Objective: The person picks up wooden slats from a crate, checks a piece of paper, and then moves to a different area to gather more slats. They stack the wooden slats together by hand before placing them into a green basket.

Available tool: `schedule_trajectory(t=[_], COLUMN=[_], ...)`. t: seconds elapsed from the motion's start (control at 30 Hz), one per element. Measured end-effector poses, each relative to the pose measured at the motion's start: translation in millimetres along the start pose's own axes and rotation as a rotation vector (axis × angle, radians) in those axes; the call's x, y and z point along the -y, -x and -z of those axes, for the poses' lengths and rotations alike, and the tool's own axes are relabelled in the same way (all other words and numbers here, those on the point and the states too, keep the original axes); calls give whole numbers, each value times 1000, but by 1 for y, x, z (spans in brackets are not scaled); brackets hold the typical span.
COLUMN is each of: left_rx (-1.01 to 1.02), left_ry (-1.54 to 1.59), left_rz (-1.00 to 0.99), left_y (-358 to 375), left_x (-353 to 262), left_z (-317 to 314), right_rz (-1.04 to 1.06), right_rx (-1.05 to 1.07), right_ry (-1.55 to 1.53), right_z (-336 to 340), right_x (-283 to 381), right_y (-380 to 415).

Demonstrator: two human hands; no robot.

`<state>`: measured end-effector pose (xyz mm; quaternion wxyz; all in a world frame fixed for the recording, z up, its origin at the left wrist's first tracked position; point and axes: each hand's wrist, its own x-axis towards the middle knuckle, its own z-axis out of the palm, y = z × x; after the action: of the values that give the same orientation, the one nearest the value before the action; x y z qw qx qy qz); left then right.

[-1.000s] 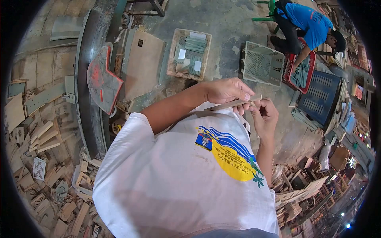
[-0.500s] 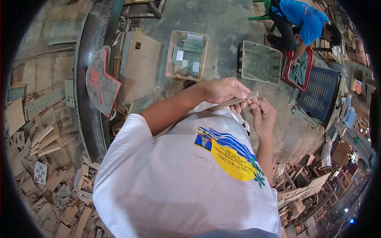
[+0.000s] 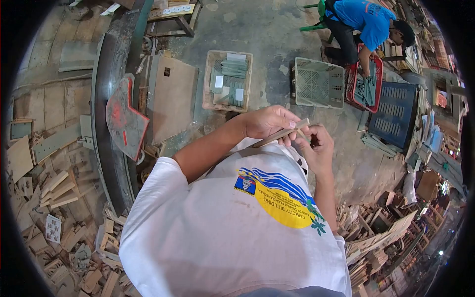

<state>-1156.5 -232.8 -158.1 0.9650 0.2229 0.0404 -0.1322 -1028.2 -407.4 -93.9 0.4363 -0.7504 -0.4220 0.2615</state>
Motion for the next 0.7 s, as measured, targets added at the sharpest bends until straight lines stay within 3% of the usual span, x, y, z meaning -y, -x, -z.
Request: schedule_trajectory(t=[0.27, 0.33, 0.4, 0.5, 0.6, 0.7], left_rx=[-136, -298, -401, -504, -547, -684], left_ry=[-52, -578, -687, -678, -458, -437], left_rz=[-41, -99, -166, -339, -334, -458], left_y=[6, 13, 25, 51, 87, 117], left_x=[-9, -17, -20, -17, -21, -9], left_z=[-9, -21, -19, -7, -10, -12], right_rz=[-39, 23, 28, -15, 11, 176], right_rx=[-18, -14, 2, 83, 223, 358], right_ry=[-7, 16, 30, -120, -186, -21], right_z=[-8, -14, -29, -55, -78, -102], right_x=[2, 4, 5, 3, 18, 39], right_y=[-8, -17, -27, -43, -62, -74])
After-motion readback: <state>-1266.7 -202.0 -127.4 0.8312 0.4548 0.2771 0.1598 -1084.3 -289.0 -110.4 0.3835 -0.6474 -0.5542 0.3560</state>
